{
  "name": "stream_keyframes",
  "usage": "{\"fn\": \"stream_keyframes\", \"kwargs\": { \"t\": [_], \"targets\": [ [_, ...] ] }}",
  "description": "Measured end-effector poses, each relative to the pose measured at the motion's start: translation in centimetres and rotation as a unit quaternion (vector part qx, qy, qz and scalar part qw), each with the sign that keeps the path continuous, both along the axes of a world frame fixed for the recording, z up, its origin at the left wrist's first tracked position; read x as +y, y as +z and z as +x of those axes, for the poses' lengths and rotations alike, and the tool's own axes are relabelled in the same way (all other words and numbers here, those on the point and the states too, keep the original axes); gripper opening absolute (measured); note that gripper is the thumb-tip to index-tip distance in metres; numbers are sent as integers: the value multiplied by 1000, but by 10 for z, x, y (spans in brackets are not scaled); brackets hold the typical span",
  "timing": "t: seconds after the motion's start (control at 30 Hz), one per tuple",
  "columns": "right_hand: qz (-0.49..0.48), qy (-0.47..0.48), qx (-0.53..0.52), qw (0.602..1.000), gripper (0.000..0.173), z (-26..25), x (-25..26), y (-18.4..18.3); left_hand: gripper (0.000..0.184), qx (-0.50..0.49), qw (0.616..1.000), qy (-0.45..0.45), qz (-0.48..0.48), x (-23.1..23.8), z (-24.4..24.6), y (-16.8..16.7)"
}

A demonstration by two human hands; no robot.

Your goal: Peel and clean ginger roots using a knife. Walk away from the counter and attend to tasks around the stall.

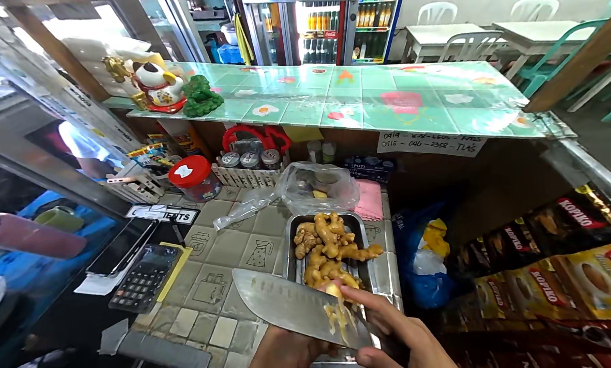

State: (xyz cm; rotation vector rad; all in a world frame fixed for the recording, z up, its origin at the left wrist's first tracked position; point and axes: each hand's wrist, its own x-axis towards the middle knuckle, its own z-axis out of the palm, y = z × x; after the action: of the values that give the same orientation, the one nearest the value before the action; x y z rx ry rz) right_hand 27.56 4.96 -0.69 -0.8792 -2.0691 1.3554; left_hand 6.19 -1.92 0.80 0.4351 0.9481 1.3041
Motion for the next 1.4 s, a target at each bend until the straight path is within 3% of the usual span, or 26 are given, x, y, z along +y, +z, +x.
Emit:
{"fn": "stream_keyframes", "kwargs": {
  "t": [0.2,0.33,0.53,0.67,0.77,0.87,0.93,1.07,1.4],
  "targets": [
    [19,15,1,1000,67,-1,-2,4,35,75,994,-25,69,-2,-8,4],
    [21,-12,4,1000,57,-2,0,-2,20,95,995,-23,20,-1,-6,9],
    [-186,4,134,973,58,-2,5,-8,38,56,995,-75,-48,14,-7,1],
    [-221,4,164,961,47,-2,2,-6,41,43,997,-41,-58,17,-12,-15],
    [-184,6,100,978,50,-3,-1,-6,35,19,997,13,-68,18,-7,-9],
    [-82,2,-7,997,70,-9,-7,-1,30,-16,998,52,-32,14,-4,-8],
    [-17,-2,-34,999,78,-13,-12,2,31,-6,1000,27,0,15,-4,-13],
    [65,-11,-84,994,86,-18,-18,9,24,2,999,3,-36,21,2,-8],
    [124,-38,-89,988,73,-16,-15,7,19,-58,997,24,-47,14,4,-4]
  ]
}}
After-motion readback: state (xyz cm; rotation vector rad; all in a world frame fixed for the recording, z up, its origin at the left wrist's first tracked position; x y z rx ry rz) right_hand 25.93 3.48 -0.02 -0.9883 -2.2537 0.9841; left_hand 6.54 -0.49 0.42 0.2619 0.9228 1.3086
